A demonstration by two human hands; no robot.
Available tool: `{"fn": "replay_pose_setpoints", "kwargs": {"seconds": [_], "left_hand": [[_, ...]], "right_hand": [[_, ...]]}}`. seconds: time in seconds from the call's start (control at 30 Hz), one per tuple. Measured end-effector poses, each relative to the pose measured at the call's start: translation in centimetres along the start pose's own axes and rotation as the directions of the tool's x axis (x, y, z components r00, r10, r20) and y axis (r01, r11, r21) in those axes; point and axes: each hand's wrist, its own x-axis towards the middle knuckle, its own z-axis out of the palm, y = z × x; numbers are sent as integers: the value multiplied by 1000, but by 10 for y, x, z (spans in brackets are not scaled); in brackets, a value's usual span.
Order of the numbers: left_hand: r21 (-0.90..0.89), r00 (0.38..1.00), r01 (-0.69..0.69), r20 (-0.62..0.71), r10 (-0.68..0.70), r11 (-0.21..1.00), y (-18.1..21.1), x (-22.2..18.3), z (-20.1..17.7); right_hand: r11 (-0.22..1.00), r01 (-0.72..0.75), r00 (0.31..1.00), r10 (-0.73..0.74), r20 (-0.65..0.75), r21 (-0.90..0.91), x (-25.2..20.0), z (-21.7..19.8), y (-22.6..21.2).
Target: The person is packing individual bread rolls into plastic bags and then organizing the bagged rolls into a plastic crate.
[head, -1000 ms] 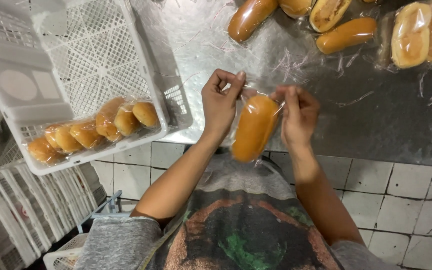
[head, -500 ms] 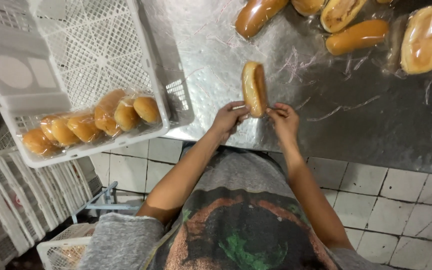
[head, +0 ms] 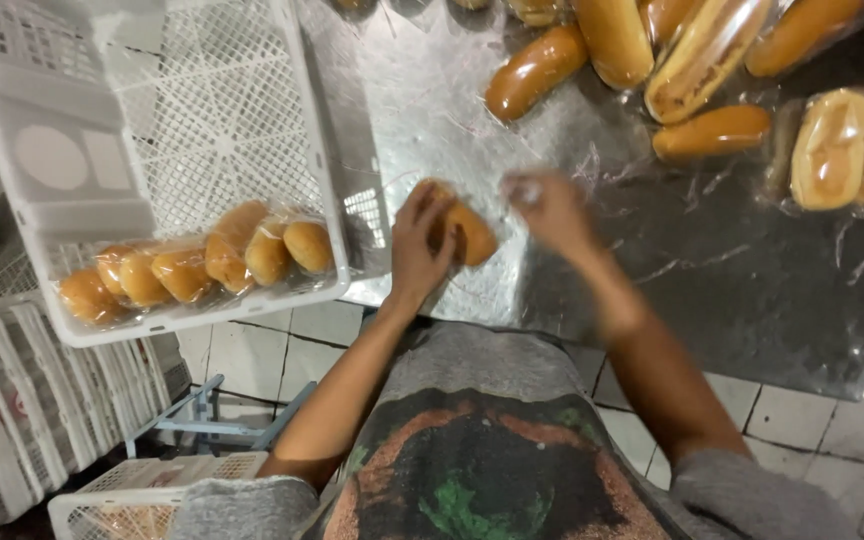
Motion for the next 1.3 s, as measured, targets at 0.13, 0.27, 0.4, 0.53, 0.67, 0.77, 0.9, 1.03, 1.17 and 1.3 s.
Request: {"fn": "replay_pose_setpoints", "kwargs": {"seconds": [0.13,0.27,0.4,0.53,0.67,0.77,0.9,1.03,1.17,1.3], "left_hand": [[187,942,-291,225,248,938,-28,8,15],[66,962,-185,217,167,981,2,15,10],[-169,965,-94,227,131,981,47,26,-2],[-415,978,118,206,-33,902,54,47,8],[-678,990,126,135,-45,724,67,54,28],[-728,987,44,137,82,684,92,34,24],[-624,986,-136,-12,164,770,108,38,0],[-636,985,-152,-38,166,756,117,28,-12],[-814,997,-38,9,79,580,124,8,8],[-738,989,-21,84,123,675,127,-2,-3]], "right_hand": [[965,-60,861,-79,-502,-255,79,-73,18],[725,-274,793,-201,-575,-632,129,-101,86],[977,-83,778,-59,-626,-195,70,-80,31],[825,235,911,-2,-412,515,9,-27,23],[695,206,977,-106,-185,689,-35,20,23],[600,295,930,-1,-368,744,-37,35,28],[682,292,930,-40,-365,670,-54,30,-2],[653,311,939,-100,-329,690,-71,25,-24],[552,549,792,-106,-601,627,-76,26,-4],[364,346,911,88,-402,865,-94,16,-14]]}}
